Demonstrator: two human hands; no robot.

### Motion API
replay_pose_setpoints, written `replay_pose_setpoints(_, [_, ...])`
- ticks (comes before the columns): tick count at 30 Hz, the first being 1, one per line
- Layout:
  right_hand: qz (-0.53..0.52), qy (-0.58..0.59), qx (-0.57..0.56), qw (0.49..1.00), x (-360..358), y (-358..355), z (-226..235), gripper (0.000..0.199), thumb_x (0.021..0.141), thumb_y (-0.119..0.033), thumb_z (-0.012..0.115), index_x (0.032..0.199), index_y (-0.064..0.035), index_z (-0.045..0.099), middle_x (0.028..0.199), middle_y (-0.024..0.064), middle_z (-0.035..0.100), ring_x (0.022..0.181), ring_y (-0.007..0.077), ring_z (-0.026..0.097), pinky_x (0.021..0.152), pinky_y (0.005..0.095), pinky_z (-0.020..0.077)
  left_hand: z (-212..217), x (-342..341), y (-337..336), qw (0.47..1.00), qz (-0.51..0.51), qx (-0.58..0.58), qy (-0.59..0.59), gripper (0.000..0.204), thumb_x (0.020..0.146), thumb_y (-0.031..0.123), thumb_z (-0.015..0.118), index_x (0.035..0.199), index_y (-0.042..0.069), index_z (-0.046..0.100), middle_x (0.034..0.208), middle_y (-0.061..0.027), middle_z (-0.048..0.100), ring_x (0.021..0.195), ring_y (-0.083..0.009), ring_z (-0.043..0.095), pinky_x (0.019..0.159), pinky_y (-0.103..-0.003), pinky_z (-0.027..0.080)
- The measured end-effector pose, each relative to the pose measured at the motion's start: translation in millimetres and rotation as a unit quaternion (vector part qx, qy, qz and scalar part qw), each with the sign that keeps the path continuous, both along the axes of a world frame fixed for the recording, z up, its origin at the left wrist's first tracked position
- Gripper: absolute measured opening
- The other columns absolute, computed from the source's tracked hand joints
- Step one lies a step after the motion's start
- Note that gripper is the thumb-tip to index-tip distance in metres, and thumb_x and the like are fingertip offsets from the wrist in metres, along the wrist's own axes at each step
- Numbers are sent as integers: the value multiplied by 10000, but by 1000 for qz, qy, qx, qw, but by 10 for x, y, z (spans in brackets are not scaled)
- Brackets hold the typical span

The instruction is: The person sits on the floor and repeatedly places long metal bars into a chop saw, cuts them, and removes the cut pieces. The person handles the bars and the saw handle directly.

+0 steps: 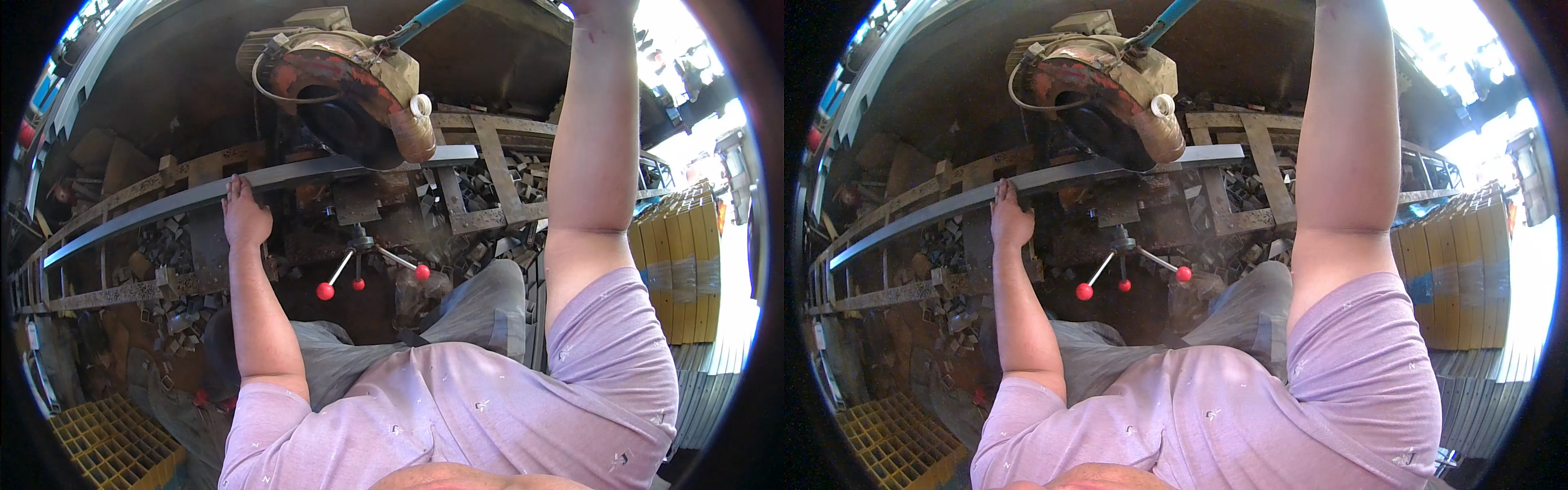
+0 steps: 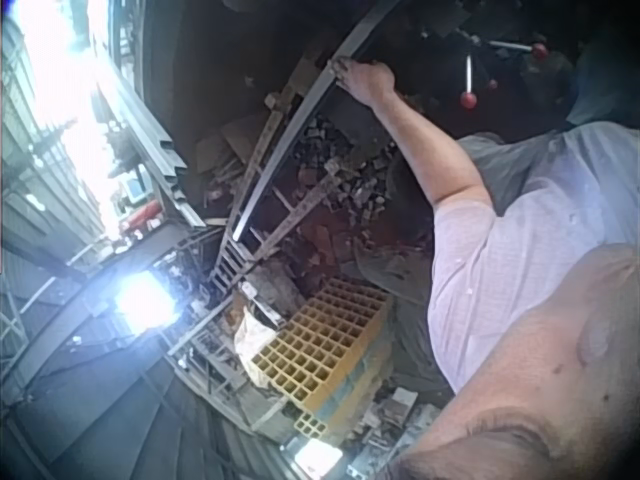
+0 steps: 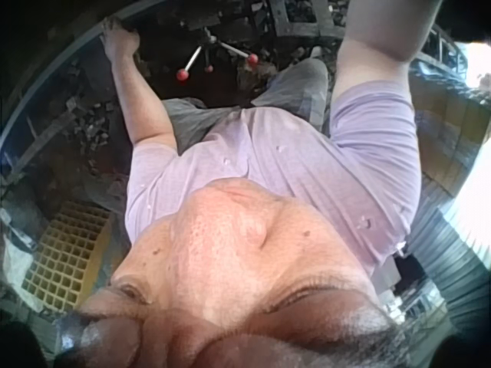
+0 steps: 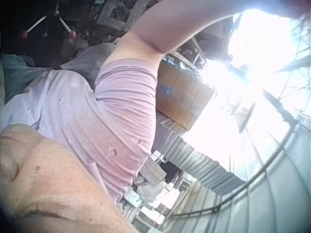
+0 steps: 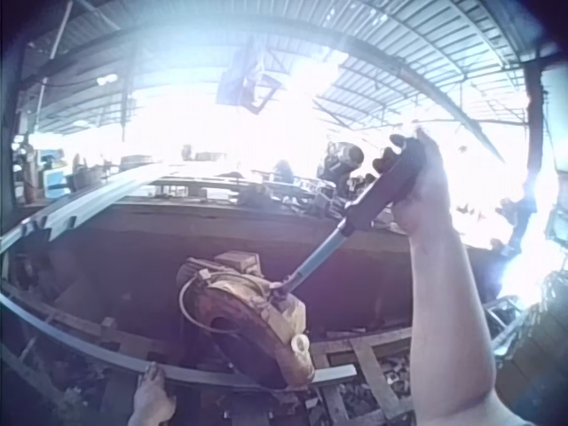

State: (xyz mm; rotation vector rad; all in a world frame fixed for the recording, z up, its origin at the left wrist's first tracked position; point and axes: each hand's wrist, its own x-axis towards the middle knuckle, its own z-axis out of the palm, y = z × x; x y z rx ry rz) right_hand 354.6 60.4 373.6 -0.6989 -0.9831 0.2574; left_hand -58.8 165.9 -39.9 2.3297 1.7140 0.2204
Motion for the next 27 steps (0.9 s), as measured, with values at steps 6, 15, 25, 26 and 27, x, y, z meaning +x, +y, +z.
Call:
replay_pose_setpoints(6, [260, 155, -19, 953, 1005, -110, 71, 500, 1028, -526, 642, 1171, -47, 662, 885, 114, 694, 827, 295, 700, 728, 470, 578, -11, 60, 9, 1000, -11, 0, -11, 820, 930, 157, 732, 1647, 4, 364, 1770, -157, 271, 1636, -314, 260, 1337, -474, 234])
replay_pose_setpoints(15, [160, 79, 17, 984, 245, -273, -341, 461, 1085, -476, 527, 1224, -51, 637, 883, 140, 702, 797, 346, 711, 719, 504, 599, -227, -100, 70, 999, -2, 27, -28, 778, 889, 116, 769, 1583, -24, 446, 1737, -185, 330, 1628, -335, 266, 1325, -507, 248])
replay_pose_setpoints(25, [156, 72, 55, 984, 262, -615, -514, 408, 1100, -441, 521, 1120, -85, 719, 909, 126, 744, 862, 328, 742, 746, 484, 617, -198, -4, 117, 1000, -8, 10, -13, 844, 907, 75, 745, 1645, -20, 346, 1767, -172, 272, 1635, -346, 251, 1329, -514, 234])
replay_pose_setpoints(26, [167, 78, 50, 982, 266, -656, -538, 406, 1099, -445, 523, 1122, -90, 718, 911, 130, 743, 867, 332, 742, 744, 489, 617, -179, 2, 101, 1000, -8, 8, -14, 845, 908, 74, 744, 1647, -18, 345, 1767, -171, 271, 1635, -346, 251, 1328, -516, 235])
replay_pose_setpoints(27, [179, 83, 44, 979, 268, -696, -556, 404, 1099, -450, 524, 1124, -95, 717, 912, 133, 742, 871, 336, 741, 743, 493, 617, -144, 6, 85, 1000, -8, 5, -16, 845, 909, 73, 743, 1648, -16, 343, 1768, -169, 270, 1635, -347, 250, 1328, -518, 235])
